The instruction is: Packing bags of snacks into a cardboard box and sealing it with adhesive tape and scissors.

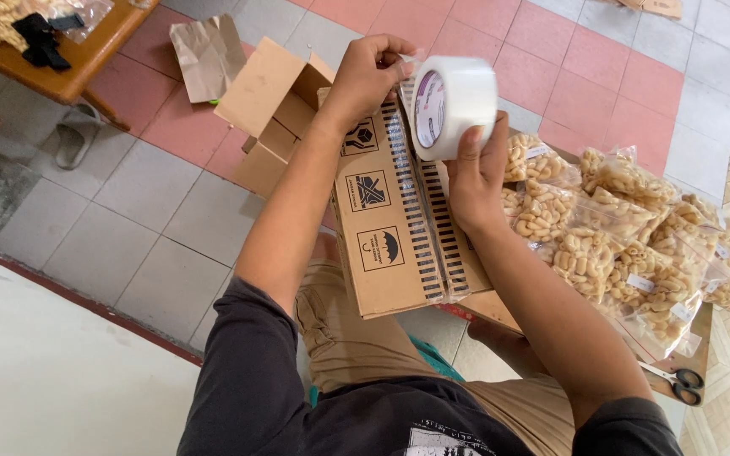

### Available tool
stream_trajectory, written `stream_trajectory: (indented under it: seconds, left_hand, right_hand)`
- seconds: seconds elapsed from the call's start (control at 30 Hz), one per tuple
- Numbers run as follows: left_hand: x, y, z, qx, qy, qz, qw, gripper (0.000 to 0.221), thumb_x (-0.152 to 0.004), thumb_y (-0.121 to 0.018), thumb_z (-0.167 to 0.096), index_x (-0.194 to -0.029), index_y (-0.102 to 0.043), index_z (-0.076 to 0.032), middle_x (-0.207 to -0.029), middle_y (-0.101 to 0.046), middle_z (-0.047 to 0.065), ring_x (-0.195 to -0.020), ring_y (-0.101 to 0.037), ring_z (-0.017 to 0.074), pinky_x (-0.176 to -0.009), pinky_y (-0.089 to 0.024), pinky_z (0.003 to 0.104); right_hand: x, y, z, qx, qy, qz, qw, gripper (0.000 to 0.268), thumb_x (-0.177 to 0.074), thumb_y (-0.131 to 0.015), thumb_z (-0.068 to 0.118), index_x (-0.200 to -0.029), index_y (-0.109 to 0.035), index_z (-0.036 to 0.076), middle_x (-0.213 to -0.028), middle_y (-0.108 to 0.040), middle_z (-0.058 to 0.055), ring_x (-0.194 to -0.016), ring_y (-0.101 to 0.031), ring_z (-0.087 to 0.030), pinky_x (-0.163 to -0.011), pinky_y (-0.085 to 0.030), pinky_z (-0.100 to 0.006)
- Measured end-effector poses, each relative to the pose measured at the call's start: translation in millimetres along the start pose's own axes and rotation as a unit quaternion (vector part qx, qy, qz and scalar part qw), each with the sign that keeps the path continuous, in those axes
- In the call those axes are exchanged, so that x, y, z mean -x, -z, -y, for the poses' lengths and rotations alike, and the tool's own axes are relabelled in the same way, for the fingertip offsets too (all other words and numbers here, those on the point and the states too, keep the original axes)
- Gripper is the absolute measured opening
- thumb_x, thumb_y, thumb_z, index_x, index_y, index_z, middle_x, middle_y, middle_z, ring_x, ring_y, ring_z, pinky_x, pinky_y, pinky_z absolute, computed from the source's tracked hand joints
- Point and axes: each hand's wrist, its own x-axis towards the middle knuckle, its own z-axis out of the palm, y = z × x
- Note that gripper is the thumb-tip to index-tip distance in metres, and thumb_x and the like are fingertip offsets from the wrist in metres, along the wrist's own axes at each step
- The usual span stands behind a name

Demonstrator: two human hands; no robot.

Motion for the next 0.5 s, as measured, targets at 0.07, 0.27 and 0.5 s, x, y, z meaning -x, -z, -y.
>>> stream_trajectory:
  seconds: [0.07,0.27,0.5]
  left_hand:
    - [1.8,4.7,-4.9,0.009,0.023,0.000,1.000,0.022,-0.096,-0.070,-0.007,-0.117,-0.073,-0.011,-0.086,-0.065,-0.001,-0.077,-0.065,0.0089,-0.057,-0.061,0.021]
    - [-0.6,16.2,-10.7,0.007,0.070,0.027,0.997,0.029,-0.092,-0.068,-0.002,-0.121,-0.072,-0.008,-0.086,-0.059,-0.001,-0.079,-0.067,0.0121,-0.059,-0.065,0.024]
    - [-9.3,20.7,5.7,-0.155,-0.026,0.034,0.987,0.031,-0.093,-0.071,-0.008,-0.124,-0.076,-0.008,-0.083,-0.062,-0.007,-0.079,-0.059,0.0073,-0.074,-0.050,0.024]
  right_hand:
    - [2.1,-7.2,12.1,-0.024,-0.025,0.016,0.999,0.046,-0.110,-0.052,0.048,-0.133,-0.036,0.011,-0.133,-0.046,-0.016,-0.122,-0.052,-0.025,-0.101,-0.058,-0.040]
    - [-0.5,-17.5,19.0,0.038,-0.093,0.095,0.990,0.069,-0.107,-0.045,0.056,-0.154,-0.028,0.008,-0.137,-0.052,-0.013,-0.117,-0.057,-0.022,-0.095,-0.057,-0.036]
    - [-0.2,-11.7,15.6,0.168,-0.113,0.081,0.976,0.068,-0.097,-0.055,0.062,-0.133,-0.052,0.003,-0.118,-0.067,-0.010,-0.108,-0.063,-0.020,-0.089,-0.055,-0.033]
